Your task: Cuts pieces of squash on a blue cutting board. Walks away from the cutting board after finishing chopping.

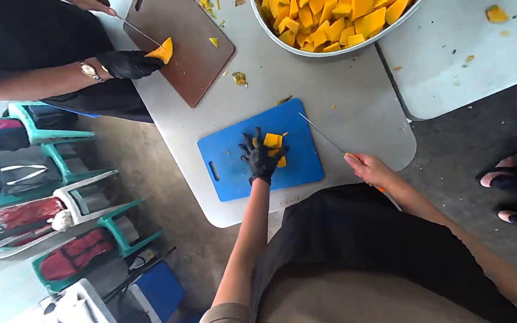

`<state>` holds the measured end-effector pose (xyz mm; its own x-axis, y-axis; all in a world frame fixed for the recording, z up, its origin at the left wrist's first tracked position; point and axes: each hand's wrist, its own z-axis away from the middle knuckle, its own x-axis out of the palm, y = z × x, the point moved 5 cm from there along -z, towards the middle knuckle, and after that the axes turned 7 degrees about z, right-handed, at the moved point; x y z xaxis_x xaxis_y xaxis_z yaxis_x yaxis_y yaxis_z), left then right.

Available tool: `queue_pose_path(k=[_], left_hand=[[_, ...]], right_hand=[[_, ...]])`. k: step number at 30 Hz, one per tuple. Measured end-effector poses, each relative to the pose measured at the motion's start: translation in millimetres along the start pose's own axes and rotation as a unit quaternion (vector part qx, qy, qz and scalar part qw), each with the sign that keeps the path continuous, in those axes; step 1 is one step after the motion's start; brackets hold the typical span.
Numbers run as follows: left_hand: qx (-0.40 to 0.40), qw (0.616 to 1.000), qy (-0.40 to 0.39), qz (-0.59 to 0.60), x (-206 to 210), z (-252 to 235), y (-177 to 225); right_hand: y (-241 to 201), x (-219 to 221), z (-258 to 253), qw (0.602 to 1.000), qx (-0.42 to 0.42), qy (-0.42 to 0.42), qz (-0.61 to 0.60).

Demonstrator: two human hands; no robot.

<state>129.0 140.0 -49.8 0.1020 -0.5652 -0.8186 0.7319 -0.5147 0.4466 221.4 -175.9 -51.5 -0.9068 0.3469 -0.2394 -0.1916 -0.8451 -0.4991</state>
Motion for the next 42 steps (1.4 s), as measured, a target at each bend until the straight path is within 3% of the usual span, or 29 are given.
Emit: queue_pose_path(k=[3, 7, 10, 15, 23, 33, 35, 37, 39, 40, 42], left_hand=[[0.073, 0.995, -0.016, -0.068, 19.2, 14.4, 10.6], [0.117, 0.988, 0.024, -0.095, 32.3, 17.5, 5.3], [0.108, 0.987, 0.033, -0.112, 30.7, 12.7, 16.8], [0.050, 0.989, -0.030, -0.135, 14.7, -7.4, 31.6], [-0.002, 0.999, -0.043, -0.022, 7.1, -11.4, 33.0], [0.031, 0.991, -0.045, 0.121, -4.7, -24.1, 28.4], [-0.038, 0.956, -0.036, 0.287, -14.0, -24.3, 20.1], [-0.118, 0.864, -0.028, 0.488, -26.2, -24.5, 20.9], [-0.139, 0.787, -0.063, 0.598, -37.6, -29.0, 36.0], [-0.130, 0.778, -0.078, 0.609, -41.1, -33.7, 45.2], [-0.098, 0.806, -0.065, 0.580, -47.4, -42.8, 69.6]], right_hand=[[-6.0, 3.3, 2.4, 1.000, -0.017, 0.004, 0.014], [-11.5, 13.3, 4.7, 1.000, -0.008, 0.000, 0.030], [-18.7, 21.0, 6.1, 0.999, -0.004, 0.005, 0.040], [-32.6, 32.4, 0.3, 0.998, -0.018, 0.020, 0.053], [-33.1, 34.5, -6.3, 0.998, -0.031, 0.036, 0.052], [-21.2, 18.2, -12.9, 0.999, -0.008, 0.028, 0.023], [-16.5, 14.4, -12.5, 1.000, -0.010, 0.028, 0.009], [-11.8, 9.4, -13.9, 1.000, -0.007, 0.027, -0.010], [-4.2, 6.3, -16.1, 0.999, 0.003, 0.022, -0.023], [0.2, 4.9, -17.0, 0.999, 0.007, 0.020, -0.025], [5.0, -2.4, -17.3, 0.999, 0.009, 0.021, -0.027]])
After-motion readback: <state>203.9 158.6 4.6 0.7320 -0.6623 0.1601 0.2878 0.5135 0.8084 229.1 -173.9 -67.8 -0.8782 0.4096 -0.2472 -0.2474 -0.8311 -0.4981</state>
